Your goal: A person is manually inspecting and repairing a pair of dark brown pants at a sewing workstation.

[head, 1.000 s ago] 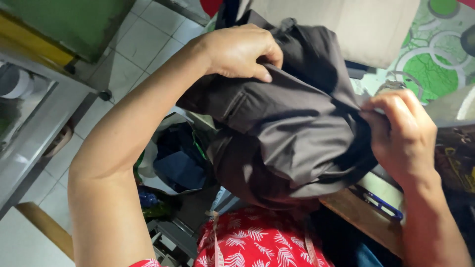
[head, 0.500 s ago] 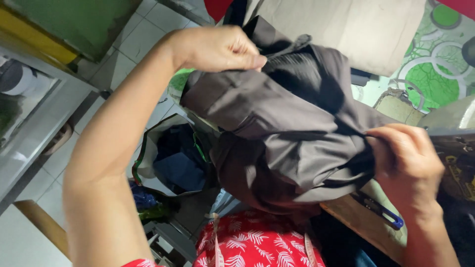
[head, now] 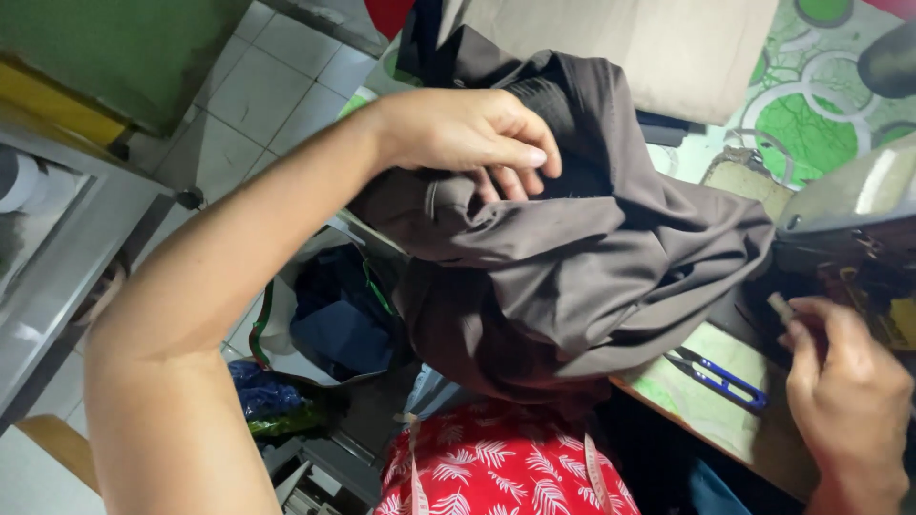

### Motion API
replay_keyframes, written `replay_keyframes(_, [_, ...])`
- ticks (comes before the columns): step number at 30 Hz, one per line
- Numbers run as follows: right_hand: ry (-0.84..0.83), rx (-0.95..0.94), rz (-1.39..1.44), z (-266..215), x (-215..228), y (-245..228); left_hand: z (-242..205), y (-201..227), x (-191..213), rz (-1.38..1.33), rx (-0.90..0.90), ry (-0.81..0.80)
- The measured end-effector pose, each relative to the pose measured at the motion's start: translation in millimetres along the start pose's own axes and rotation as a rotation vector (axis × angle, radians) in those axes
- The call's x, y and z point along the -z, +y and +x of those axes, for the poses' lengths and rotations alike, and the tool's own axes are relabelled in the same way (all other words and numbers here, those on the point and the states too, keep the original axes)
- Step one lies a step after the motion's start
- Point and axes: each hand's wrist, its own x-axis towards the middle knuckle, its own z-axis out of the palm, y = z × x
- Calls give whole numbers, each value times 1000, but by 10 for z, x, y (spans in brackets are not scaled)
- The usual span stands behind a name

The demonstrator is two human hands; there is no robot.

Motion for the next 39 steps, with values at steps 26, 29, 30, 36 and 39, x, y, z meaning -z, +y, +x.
replay_keyframes(26, [-223,177,636,241,712,-1521,226,-432,-1013,-89,-437,550])
replay_keyframes(29, [-472,99,786,502,463,-1945,13,-301,-1367,-88,-505,574])
replay_keyframes(30, [-471,96,786,519,323,-1999,-47,-275,-1398,-88,-505,571])
replay_keyframes(36, [-217,193,810,660,237,-2114,-177,-249,-1080,24,-602,509])
replay_keyframes(39, [-285,87,1243,700,311,-2023,-164,-274,-776,356,-553,808])
